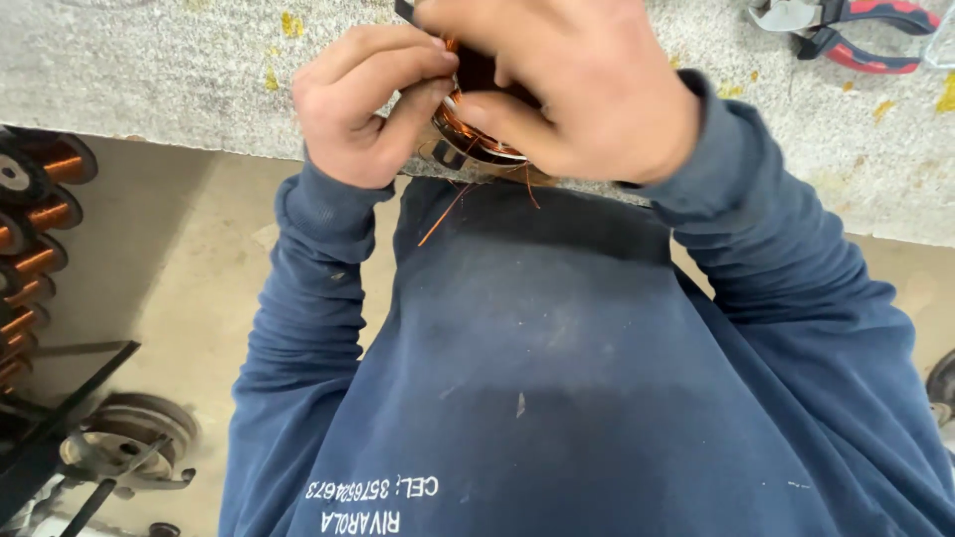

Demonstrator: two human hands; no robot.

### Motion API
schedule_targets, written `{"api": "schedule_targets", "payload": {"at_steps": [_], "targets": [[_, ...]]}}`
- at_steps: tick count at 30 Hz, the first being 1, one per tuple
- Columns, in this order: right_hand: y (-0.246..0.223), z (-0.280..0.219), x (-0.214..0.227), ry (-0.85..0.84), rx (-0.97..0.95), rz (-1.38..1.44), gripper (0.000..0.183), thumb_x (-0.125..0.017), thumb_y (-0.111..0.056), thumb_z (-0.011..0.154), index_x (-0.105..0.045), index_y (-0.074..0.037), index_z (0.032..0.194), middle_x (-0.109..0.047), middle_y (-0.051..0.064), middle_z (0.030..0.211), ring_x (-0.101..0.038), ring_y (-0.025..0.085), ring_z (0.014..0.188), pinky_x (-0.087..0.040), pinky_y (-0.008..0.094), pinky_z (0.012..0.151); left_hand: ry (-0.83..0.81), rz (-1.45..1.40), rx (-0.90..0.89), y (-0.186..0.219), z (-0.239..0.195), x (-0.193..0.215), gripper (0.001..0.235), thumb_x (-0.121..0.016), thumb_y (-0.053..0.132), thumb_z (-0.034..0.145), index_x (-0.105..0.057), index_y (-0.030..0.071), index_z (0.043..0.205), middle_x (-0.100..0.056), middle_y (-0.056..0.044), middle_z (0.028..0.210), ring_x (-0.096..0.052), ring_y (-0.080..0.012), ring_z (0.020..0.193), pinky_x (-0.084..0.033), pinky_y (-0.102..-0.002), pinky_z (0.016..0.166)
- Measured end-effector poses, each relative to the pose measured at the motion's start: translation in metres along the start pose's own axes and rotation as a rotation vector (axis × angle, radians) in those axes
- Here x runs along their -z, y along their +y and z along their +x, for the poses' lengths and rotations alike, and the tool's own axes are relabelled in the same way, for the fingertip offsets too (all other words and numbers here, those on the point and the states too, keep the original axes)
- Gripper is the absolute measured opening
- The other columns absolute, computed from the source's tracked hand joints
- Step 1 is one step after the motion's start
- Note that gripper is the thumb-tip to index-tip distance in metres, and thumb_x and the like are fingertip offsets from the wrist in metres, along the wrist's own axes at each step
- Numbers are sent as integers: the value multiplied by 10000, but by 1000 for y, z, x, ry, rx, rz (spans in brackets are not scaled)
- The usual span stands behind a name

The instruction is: Winding and securing copper wire coils into an electric motor stator.

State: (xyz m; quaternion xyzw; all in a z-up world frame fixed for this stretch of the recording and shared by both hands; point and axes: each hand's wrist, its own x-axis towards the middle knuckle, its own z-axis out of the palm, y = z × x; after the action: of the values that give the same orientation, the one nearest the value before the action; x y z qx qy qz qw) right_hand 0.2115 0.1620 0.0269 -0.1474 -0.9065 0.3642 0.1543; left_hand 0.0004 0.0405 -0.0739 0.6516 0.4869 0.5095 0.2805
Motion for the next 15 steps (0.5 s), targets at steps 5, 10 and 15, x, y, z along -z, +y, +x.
{"api": "schedule_targets", "payload": {"at_steps": [5, 10, 15], "targets": [[13, 13, -7, 111, 300, -504, 148, -724, -174, 952, -658, -79, 1044, -585, 22, 1004, -619, 171, 897, -483, 301, 758, 27, 28, 15, -10, 1, -7, 222, -783, -72, 922, -713, -13, 1124, -708, -135, 1162, -722, -286, 952, -584, -330, 823], [13, 24, -10, 87, 424, -603, 170, -712, -181, 841, -648, -89, 969, -519, 19, 881, -573, 163, 804, -468, 296, 726, 71, -1, 21, -19, -6, -17, 207, -706, -88, 864, -706, -25, 1061, -712, -150, 1137, -714, -309, 947, -573, -333, 792], [0, 38, 21, 160, 575, -641, 306, -673, -167, 720, -701, -65, 1007, -558, 37, 910, -590, 183, 793, -451, 311, 718, 194, -38, 85, -26, -13, -23, 180, -664, -71, 736, -690, -25, 908, -735, -182, 1106, -656, -272, 779, -542, -346, 737]]}}
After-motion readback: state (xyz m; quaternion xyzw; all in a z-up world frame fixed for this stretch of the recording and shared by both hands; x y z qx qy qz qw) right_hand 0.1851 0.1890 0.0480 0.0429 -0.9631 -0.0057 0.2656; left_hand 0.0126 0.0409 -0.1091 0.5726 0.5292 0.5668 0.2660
